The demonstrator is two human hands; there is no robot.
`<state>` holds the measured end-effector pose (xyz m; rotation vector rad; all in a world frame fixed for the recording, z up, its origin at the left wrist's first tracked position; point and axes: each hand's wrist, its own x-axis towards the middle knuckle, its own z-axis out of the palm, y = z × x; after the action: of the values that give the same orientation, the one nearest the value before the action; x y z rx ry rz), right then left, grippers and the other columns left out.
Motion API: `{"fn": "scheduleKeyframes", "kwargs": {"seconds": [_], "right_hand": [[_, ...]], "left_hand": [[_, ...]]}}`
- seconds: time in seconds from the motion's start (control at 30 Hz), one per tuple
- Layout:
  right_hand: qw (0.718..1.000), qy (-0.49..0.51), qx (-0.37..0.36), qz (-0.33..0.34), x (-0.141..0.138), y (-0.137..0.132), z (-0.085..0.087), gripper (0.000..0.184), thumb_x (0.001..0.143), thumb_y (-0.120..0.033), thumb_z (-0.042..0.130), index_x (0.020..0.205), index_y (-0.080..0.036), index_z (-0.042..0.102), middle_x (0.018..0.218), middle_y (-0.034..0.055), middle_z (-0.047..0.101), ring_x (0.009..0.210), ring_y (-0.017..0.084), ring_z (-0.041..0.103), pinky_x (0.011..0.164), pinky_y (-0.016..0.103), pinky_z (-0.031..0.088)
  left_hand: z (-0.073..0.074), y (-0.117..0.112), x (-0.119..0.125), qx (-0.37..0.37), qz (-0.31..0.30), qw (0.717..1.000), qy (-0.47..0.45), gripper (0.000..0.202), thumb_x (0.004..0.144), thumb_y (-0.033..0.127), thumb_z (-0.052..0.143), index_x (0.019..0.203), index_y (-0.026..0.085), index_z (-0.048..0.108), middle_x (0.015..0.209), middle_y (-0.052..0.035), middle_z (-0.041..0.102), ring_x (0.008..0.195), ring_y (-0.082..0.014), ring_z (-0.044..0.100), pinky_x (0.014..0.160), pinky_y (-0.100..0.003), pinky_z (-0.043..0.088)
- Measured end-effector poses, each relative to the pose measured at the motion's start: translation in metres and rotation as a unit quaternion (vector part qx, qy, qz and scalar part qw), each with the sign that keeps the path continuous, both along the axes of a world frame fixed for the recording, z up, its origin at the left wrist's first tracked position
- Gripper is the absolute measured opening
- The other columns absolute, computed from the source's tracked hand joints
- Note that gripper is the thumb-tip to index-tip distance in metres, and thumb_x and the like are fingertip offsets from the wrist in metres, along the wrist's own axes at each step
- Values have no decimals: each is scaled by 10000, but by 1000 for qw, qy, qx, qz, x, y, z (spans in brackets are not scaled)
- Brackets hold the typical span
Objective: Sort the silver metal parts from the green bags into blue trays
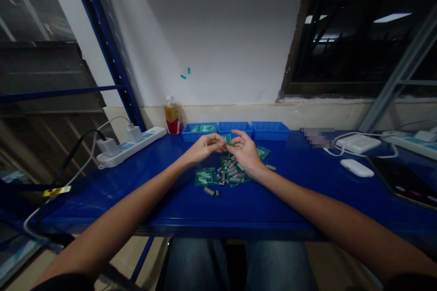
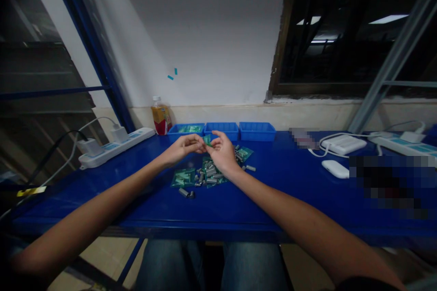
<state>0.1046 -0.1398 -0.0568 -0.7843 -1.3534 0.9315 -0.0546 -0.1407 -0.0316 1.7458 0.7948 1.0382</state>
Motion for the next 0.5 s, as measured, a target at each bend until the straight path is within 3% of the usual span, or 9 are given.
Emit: {"fn": "scheduleKeyframes", "kwargs": {"seconds": [0.13, 0.23, 0.3, 0.37, 0.5], "right_hand": [[978, -123, 160, -52, 6, -12, 6, 200, 717, -151, 538, 907, -181, 590, 707, 2, 548, 673, 153, 542, 648, 288, 441], [910, -253, 323, -62, 13, -20, 11, 188, 749, -75, 461, 746, -194, 608, 801, 49, 594, 815, 188, 551, 763, 333, 438], [870, -313, 379, -50, 15, -22, 12, 219, 750, -50, 455, 732, -199, 615, 823, 55, 602, 872, 203, 544, 800, 355, 429], [847, -342, 404, -56, 15, -21, 11, 221, 751, -44, 472, 731, -204, 623, 855, 56, 609, 943, 215, 531, 840, 378, 416], [832, -348, 415, -116, 16, -15, 7, 224, 746, -44, 494, 733, -203, 650, 998, 75, 582, 1074, 241, 466, 910, 418, 386]], "left_hand": [[-3, 3, -6, -58, -4, 998, 32, 513, 769, 622, 549, 754, 113, 613, 718, -86, 664, 648, -150, 617, 647, -278, 476], [-6, 5, -6, -105, 1, 994, 25, 671, 794, 729, 356, 718, 113, 610, 687, -104, 646, 611, -157, 606, 604, -289, 479], [-6, 5, -6, -88, 19, 996, 12, 601, 784, 697, 415, 710, 129, 594, 688, -75, 623, 612, -143, 585, 588, -272, 472], [-4, 5, -5, -51, 40, 998, 8, 450, 757, 591, 544, 716, 145, 575, 674, -34, 594, 598, -123, 555, 551, -241, 445], [3, 7, -10, -10, 77, 996, 39, 307, 734, 448, 624, 717, 146, 574, 639, -9, 571, 567, -113, 527, 492, -215, 387]]}}
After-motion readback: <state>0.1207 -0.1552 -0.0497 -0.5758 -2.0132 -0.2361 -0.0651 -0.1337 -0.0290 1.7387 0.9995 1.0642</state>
